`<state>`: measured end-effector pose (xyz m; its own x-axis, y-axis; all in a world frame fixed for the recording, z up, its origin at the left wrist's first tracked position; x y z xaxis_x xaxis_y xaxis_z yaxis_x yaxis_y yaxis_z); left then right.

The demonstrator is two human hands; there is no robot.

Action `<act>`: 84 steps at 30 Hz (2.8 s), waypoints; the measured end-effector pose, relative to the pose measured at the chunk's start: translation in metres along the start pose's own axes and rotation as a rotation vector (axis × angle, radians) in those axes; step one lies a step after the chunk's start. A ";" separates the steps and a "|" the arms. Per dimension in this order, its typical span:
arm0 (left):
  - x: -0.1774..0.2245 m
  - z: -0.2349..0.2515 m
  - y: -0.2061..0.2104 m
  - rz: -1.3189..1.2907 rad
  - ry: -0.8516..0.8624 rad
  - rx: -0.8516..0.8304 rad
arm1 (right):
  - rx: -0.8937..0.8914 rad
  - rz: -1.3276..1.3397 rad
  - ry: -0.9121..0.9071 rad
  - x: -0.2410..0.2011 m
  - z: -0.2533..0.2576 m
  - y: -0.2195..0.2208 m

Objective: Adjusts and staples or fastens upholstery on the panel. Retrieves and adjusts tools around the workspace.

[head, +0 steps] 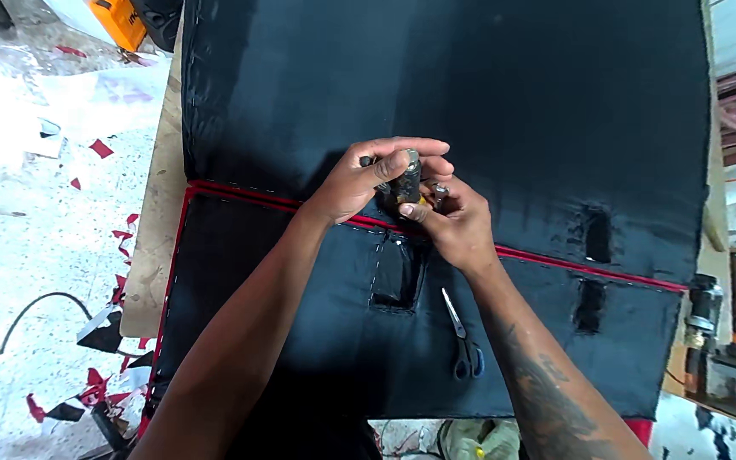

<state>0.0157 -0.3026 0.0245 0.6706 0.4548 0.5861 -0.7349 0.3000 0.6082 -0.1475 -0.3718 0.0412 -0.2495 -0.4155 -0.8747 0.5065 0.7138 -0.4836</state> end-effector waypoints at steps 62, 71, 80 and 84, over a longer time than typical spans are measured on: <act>0.062 0.010 0.014 0.688 -0.094 -0.124 | -0.007 -0.018 -0.039 0.000 0.002 -0.004; 0.024 -0.039 -0.025 0.209 -0.119 0.372 | 0.019 0.030 -0.072 0.005 0.003 -0.017; 0.017 -0.026 -0.022 0.133 0.072 0.577 | 0.017 0.028 -0.059 0.000 0.004 -0.014; 0.017 -0.023 -0.006 0.276 0.111 0.564 | -0.030 -0.008 -0.048 -0.004 0.002 -0.005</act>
<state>0.0293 -0.2771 0.0184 0.4276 0.5453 0.7210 -0.6928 -0.3147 0.6489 -0.1471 -0.3751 0.0472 -0.2138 -0.4473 -0.8685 0.4794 0.7266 -0.4922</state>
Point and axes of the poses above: each hand's wrist, its own z-axis towards the middle knuckle, its own y-axis out of the palm, x = y × z, the point moved 5 cm from there along z, towards the middle knuckle, and after that the axes turned 6 degrees about -x, right-handed, at the moved point
